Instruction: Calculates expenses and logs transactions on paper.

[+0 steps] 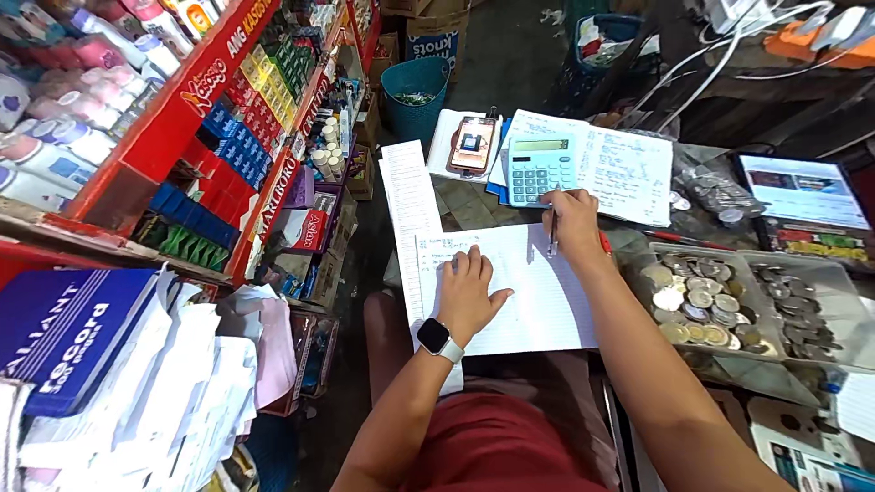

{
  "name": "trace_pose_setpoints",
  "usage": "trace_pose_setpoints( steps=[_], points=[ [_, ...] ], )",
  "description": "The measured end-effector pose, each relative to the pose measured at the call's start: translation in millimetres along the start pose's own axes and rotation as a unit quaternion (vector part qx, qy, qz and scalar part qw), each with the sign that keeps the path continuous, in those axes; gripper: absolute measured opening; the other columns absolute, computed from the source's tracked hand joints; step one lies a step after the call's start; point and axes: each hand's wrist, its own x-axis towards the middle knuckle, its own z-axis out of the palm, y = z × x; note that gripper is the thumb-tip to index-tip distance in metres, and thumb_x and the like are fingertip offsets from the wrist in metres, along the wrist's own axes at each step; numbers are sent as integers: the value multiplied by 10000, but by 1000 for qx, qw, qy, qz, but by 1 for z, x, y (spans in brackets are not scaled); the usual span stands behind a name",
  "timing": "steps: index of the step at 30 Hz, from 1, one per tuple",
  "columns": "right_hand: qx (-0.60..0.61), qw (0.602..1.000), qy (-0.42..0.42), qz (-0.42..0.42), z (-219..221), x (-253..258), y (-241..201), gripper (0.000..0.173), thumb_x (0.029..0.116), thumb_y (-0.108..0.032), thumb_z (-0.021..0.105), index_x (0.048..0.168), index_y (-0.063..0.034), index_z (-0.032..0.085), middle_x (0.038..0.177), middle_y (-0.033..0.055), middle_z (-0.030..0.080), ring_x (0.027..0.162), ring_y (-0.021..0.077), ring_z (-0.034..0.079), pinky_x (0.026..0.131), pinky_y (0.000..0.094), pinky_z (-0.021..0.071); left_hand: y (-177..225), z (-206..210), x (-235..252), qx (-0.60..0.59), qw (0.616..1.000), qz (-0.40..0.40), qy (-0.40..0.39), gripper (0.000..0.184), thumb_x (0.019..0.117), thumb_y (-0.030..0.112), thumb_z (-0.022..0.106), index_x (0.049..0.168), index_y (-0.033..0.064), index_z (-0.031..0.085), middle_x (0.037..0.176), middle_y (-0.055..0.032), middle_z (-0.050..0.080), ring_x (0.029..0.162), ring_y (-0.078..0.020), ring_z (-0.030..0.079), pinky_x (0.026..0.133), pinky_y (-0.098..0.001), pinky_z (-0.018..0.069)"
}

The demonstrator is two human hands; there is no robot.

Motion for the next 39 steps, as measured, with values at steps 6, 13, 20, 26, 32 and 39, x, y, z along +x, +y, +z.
trace_pose_setpoints(
  steps=[6, 13, 20, 26, 32, 39],
  points=[
    [6, 1000, 14, -1, -4, 6, -8, 191, 934, 57, 582, 1081, 29, 700, 1012, 239, 713, 1111, 508, 612, 1013, 660, 415, -3, 4, -1, 9, 1000, 3, 14, 782, 1024, 630, 362, 1494, 17, 487, 1620, -205, 367, 1445, -426, 407, 1106, -614, 332],
    [6, 999, 17, -41, 11, 14, -6, 241, 935, 49, 571, 1142, 11, 689, 1087, 207, 722, 1139, 465, 624, 1024, 625, 440, -7, 7, -1, 18, 1000, 5, 19, 791, 1020, 645, 350, 1498, 29, 485, 1628, -191, 359, 1448, -421, 406, 1104, -614, 335],
    [62, 994, 58, 65, 5, 4, 8, 244, 955, 48, 539, 1161, 66, 669, 1113, 286, 678, 1146, 514, 597, 1008, 639, 447, -7, 9, -2, 16, 999, 10, 29, 783, 1021, 634, 358, 1482, 18, 502, 1615, -205, 377, 1427, -434, 428, 1082, -619, 354],
    [33, 999, 32, 3, 10, 7, 1, 232, 953, 26, 563, 1146, 23, 691, 1093, 232, 710, 1166, 493, 600, 1028, 653, 412, -7, 8, -3, 17, 999, 8, 26, 785, 1021, 633, 363, 1486, 15, 498, 1616, -205, 375, 1433, -432, 424, 1091, -620, 348],
    [57, 992, 36, 107, 0, 21, 6, 272, 973, 22, 558, 1228, 51, 648, 1192, 287, 661, 1218, 519, 554, 1048, 651, 398, -8, 7, -3, 20, 1000, 5, 16, 791, 1022, 636, 357, 1499, 18, 481, 1625, -202, 360, 1443, -427, 410, 1099, -616, 337],
    [90, 986, 83, 114, 1, 23, 17, 293, 972, 43, 506, 1227, 63, 647, 1186, 297, 648, 1179, 509, 571, 1031, 625, 427, -8, 8, -3, 23, 1000, 6, 20, 787, 1021, 635, 355, 1499, 24, 484, 1626, -198, 360, 1443, -424, 411, 1097, -608, 341]
  ],
)
